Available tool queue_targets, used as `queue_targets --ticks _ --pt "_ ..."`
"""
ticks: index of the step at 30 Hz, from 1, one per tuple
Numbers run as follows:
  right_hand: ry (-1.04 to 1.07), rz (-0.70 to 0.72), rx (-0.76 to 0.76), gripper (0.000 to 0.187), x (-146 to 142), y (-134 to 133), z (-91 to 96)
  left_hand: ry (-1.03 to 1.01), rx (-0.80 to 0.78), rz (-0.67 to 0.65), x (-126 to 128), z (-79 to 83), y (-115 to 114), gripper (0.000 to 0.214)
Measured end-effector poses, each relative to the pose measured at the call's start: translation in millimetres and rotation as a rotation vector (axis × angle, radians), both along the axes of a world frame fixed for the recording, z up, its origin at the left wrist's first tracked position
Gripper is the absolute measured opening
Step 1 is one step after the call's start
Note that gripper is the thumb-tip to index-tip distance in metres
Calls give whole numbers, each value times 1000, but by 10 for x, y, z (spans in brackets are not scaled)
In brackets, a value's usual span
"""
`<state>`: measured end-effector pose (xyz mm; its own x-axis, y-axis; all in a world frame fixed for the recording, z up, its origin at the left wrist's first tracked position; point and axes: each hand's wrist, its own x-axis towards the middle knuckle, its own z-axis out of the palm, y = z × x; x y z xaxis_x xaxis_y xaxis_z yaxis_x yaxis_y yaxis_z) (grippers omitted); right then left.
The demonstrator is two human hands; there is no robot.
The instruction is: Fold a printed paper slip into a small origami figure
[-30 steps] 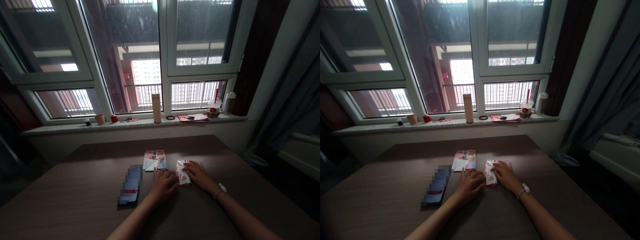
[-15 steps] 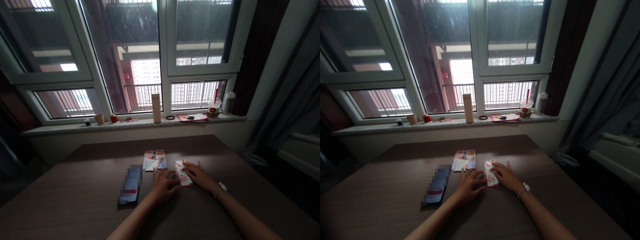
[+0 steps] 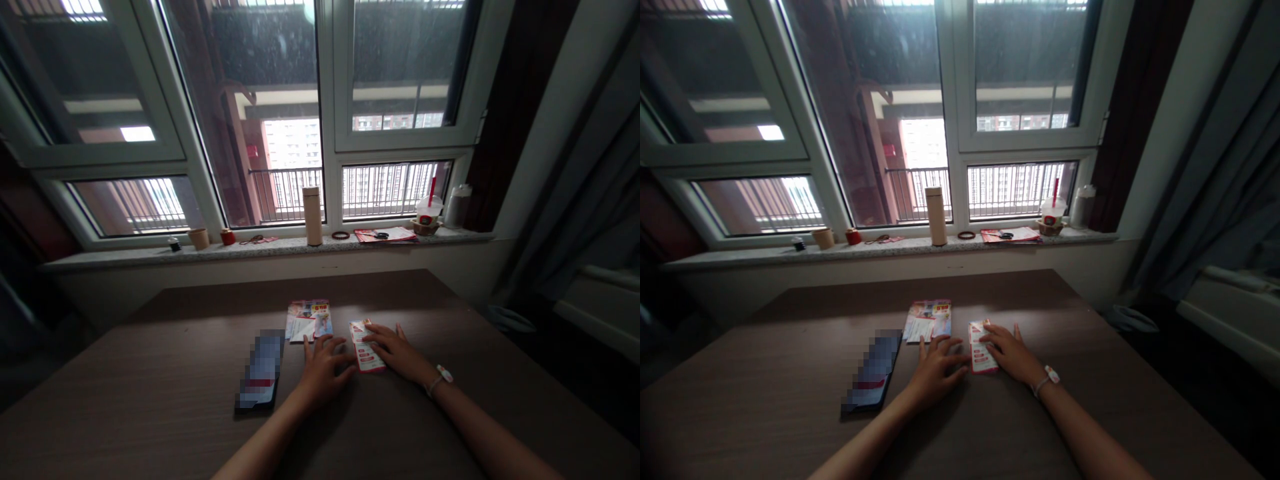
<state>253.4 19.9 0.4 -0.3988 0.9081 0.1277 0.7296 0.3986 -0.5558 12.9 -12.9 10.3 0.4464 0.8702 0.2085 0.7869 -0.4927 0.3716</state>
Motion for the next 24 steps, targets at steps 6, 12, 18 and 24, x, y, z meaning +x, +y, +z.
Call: queue_targets --ticks 6,12,18,24 --pt "8 -5 -9 36 -7 -1 7 5 15 10 -2 -22 8 26" --pt "4 -6 -7 36 -2 2 3 30 65 -14 -19 -63 16 30" --pt "12 -10 -21 36 -7 9 -19 108 103 5 -26 -85 38 35" --pt "24 -12 -29 35 -12 7 -19 148 114 57 35 -46 147 35"
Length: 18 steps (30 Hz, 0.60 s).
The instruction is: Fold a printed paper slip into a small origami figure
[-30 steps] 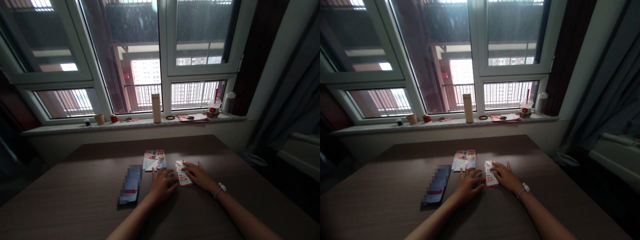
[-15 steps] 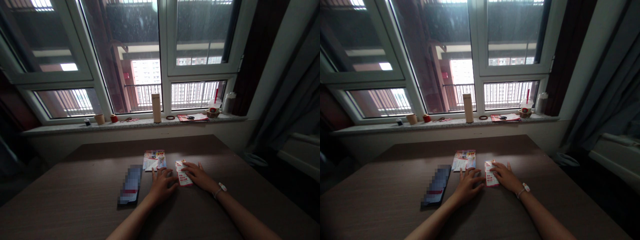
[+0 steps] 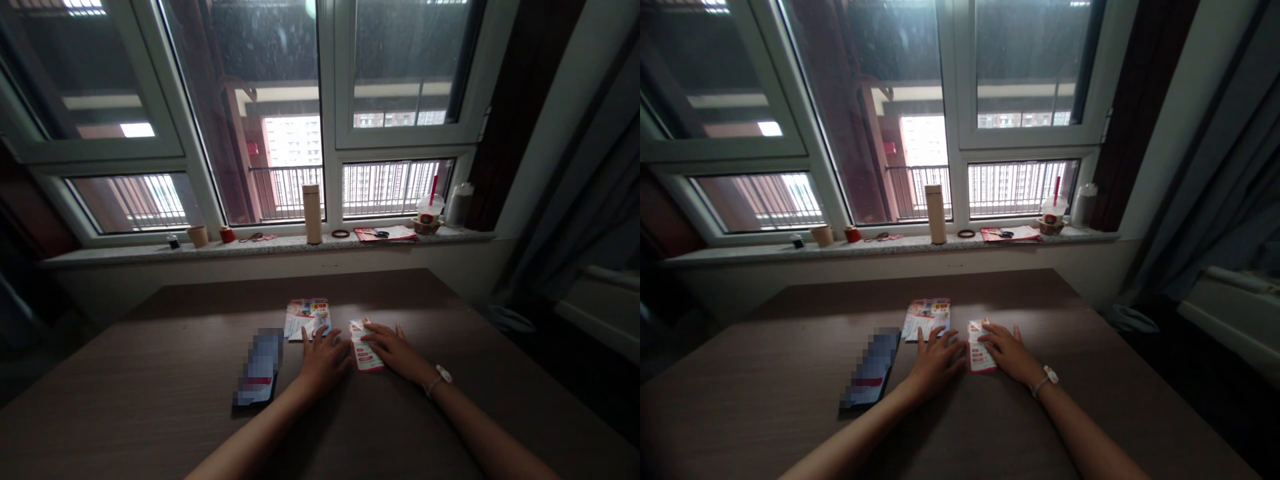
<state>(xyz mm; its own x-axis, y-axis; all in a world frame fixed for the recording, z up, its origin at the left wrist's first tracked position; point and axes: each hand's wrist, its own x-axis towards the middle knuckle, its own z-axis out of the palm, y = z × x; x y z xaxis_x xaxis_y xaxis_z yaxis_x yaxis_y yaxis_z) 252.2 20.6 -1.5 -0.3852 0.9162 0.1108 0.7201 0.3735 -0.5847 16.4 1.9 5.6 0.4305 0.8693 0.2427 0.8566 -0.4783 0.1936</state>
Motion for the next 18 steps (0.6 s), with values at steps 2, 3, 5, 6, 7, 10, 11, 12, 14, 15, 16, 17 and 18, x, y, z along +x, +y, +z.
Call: queue_targets --ticks 2,3,5,6,7,10,11,12,14,15,16,17,18 --pt "1 -6 -5 35 -2 -3 7 -7 -22 45 48 -4 52 34" --pt "1 -8 -6 35 -2 -3 10 -9 -38 59 75 -12 77 35" --pt "1 -10 -5 35 -3 -2 11 -24 -51 79 126 -34 114 36" --pt "1 -11 -5 35 -3 -1 11 -29 -60 79 148 -46 127 37" --pt "1 -11 -6 35 -2 0 11 -35 -60 88 165 -57 135 36" --pt "1 -12 -10 36 0 1 11 -47 -64 93 187 -82 141 37" --pt "0 -13 -9 36 0 2 11 -52 -64 96 187 -88 140 37" --pt "-1 -12 -7 36 1 2 10 -56 -60 101 184 -93 139 38" --pt "-5 -12 -4 36 0 2 10 -59 -54 112 177 -98 137 39" --pt "-7 -13 -4 36 -1 1 10 -58 -53 114 175 -99 138 39" --pt "-9 -12 -7 36 -3 0 11 -55 -55 115 174 -98 138 39" --pt "-10 -12 -9 37 -5 -3 14 -52 -59 115 174 -96 139 39" --pt "-11 -12 -11 37 -7 -5 17 -48 -63 115 176 -93 139 40"
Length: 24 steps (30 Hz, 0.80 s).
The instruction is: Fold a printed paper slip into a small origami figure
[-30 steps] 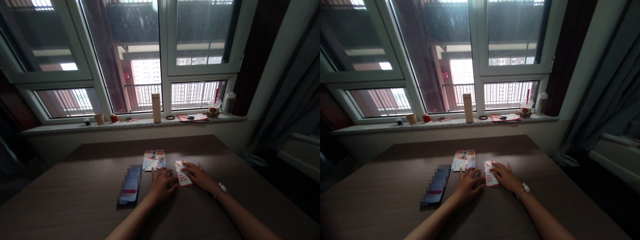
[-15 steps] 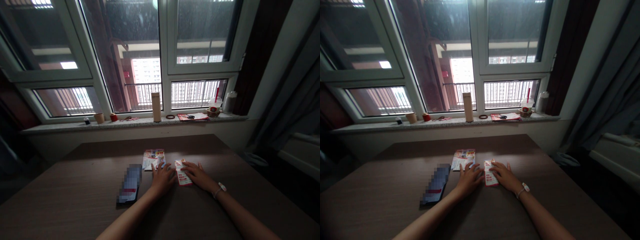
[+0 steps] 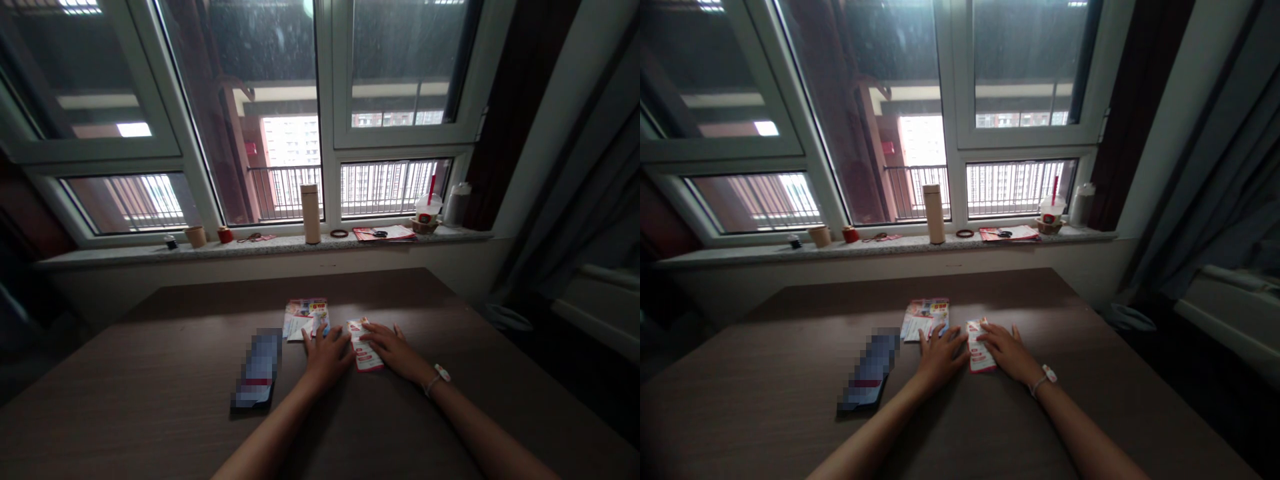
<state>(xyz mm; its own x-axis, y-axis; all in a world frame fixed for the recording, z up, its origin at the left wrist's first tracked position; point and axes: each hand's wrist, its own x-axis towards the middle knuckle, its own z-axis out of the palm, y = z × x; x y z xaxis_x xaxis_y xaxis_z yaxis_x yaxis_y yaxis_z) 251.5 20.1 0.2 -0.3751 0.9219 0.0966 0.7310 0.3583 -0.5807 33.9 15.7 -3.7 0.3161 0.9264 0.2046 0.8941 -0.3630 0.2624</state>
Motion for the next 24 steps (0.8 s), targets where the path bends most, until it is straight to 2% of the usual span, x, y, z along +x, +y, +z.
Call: queue_targets --ticks 7,24 --pt "-6 -16 85 38 31 8 4 6 3 2 1 11 -9 41" --pt "-108 5 107 45 63 -24 100 -1 3 7 -12 -14 2 41"
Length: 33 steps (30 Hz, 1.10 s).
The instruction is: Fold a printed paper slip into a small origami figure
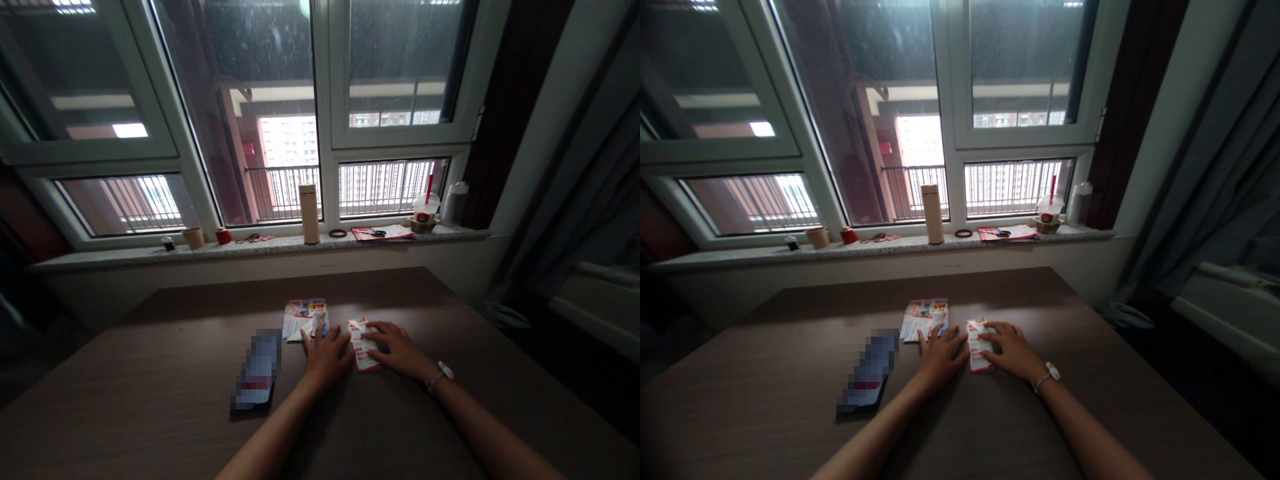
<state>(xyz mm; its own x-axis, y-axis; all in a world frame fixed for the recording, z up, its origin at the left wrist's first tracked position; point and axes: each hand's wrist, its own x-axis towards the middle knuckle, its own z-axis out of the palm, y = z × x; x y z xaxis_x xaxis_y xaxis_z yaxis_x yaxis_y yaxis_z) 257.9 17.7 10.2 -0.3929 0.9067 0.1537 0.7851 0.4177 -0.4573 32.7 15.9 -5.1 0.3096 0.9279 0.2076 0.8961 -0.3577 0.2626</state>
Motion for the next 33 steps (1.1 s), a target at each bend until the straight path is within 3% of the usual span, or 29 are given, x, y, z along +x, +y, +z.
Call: queue_targets --ticks 33 --pt "-37 26 -24 45 6 15 -11 42 -19 29 19 11 0 45"
